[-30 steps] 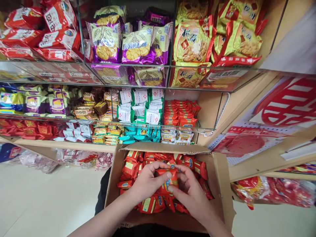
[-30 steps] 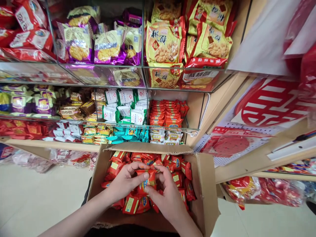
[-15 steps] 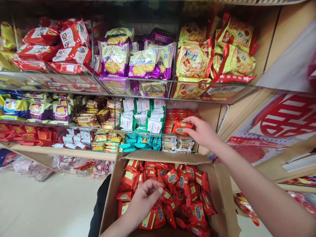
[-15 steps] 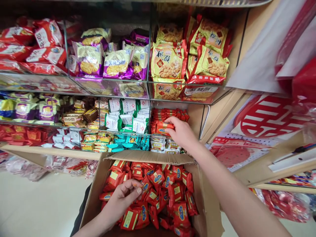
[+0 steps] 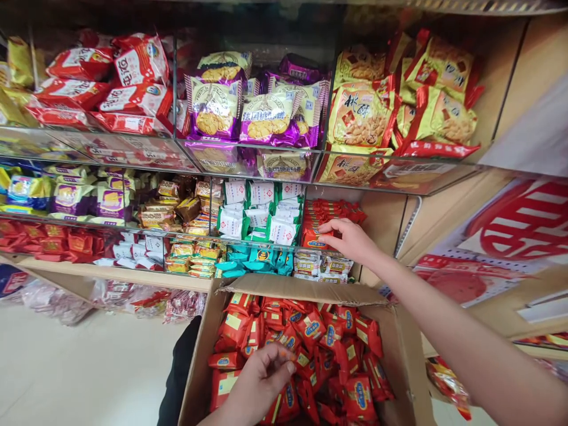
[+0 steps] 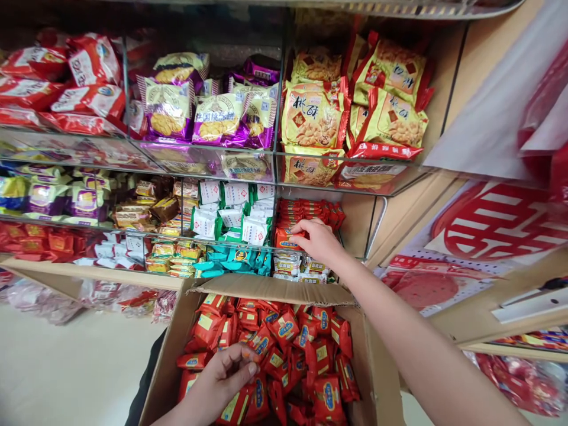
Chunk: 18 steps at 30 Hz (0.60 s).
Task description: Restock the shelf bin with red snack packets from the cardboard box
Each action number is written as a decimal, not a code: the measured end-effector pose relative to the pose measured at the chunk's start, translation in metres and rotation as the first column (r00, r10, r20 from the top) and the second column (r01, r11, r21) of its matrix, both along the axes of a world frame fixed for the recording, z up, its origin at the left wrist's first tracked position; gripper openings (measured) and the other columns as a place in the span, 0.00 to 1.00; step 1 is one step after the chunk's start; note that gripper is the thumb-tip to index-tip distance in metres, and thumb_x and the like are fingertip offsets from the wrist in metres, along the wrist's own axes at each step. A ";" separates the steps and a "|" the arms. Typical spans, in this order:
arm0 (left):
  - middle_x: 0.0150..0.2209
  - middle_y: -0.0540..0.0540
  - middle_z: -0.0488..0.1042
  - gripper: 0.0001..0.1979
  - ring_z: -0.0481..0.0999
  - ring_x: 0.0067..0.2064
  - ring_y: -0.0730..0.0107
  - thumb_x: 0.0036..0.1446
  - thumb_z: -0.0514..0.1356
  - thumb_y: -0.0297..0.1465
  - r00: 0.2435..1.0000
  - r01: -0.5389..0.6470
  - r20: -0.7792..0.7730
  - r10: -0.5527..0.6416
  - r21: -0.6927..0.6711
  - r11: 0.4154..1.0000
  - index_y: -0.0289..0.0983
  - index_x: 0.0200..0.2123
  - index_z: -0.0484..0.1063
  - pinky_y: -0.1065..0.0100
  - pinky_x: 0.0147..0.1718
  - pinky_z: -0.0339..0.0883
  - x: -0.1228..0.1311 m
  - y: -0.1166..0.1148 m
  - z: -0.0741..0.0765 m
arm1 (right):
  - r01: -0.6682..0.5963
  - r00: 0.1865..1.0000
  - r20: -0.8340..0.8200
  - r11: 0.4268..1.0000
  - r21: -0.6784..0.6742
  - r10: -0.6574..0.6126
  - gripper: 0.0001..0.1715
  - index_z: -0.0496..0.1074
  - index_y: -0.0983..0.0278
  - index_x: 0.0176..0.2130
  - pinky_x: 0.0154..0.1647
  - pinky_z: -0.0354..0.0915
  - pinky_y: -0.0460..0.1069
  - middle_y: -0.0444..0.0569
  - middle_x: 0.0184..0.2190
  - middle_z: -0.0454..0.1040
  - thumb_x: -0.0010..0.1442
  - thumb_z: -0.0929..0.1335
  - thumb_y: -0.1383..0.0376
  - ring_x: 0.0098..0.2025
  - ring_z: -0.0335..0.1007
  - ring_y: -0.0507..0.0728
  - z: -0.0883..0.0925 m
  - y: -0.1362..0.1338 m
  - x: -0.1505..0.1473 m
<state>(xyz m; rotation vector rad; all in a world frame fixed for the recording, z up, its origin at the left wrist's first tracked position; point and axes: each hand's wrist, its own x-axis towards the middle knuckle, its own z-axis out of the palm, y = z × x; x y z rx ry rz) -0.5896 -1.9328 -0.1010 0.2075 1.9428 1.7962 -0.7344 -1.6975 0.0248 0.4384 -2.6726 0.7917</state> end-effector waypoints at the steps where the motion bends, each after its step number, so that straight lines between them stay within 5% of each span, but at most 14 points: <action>1: 0.21 0.55 0.59 0.21 0.57 0.26 0.74 0.46 0.58 0.50 1.000 0.015 0.005 -0.015 -0.009 1.000 0.36 0.27 0.67 0.71 0.27 0.54 0.001 0.001 0.000 | 0.003 1.000 -0.010 1.000 0.023 -0.003 0.05 0.72 0.61 0.32 0.45 0.60 0.53 0.45 0.35 0.75 0.52 0.68 0.63 0.43 0.65 0.57 0.000 0.000 0.000; 13: 0.23 0.53 0.64 0.10 0.62 0.26 0.74 0.53 0.56 0.38 0.994 0.097 -0.046 -0.103 -0.118 0.988 0.35 0.31 0.68 0.72 0.27 0.58 0.006 -0.001 -0.003 | -0.006 1.000 0.001 0.993 0.119 0.006 0.09 0.72 0.62 0.35 0.41 0.62 0.51 0.47 0.35 0.75 0.50 0.69 0.65 0.39 0.69 0.56 0.002 0.002 0.000; 16: 0.27 0.49 0.70 0.08 0.68 0.29 0.71 0.55 0.54 0.33 0.956 0.101 -0.246 -0.159 -0.235 0.967 0.37 0.34 0.70 0.71 0.30 0.62 -0.004 -0.004 0.013 | -0.002 1.000 -0.008 0.988 0.156 0.003 0.13 0.72 0.62 0.39 0.42 0.63 0.51 0.47 0.38 0.75 0.50 0.68 0.65 0.41 0.68 0.57 0.008 0.010 0.003; 18: 0.34 0.46 0.72 0.09 0.71 0.36 0.68 0.57 0.52 0.30 0.853 0.076 -0.479 -0.208 -0.280 0.957 0.38 0.37 0.71 0.70 0.36 0.64 -0.020 -0.004 0.031 | 0.014 1.000 0.000 0.988 0.153 -0.014 0.14 0.71 0.62 0.40 0.42 0.63 0.51 0.47 0.40 0.75 0.51 0.68 0.65 0.42 0.69 0.57 0.011 0.017 0.005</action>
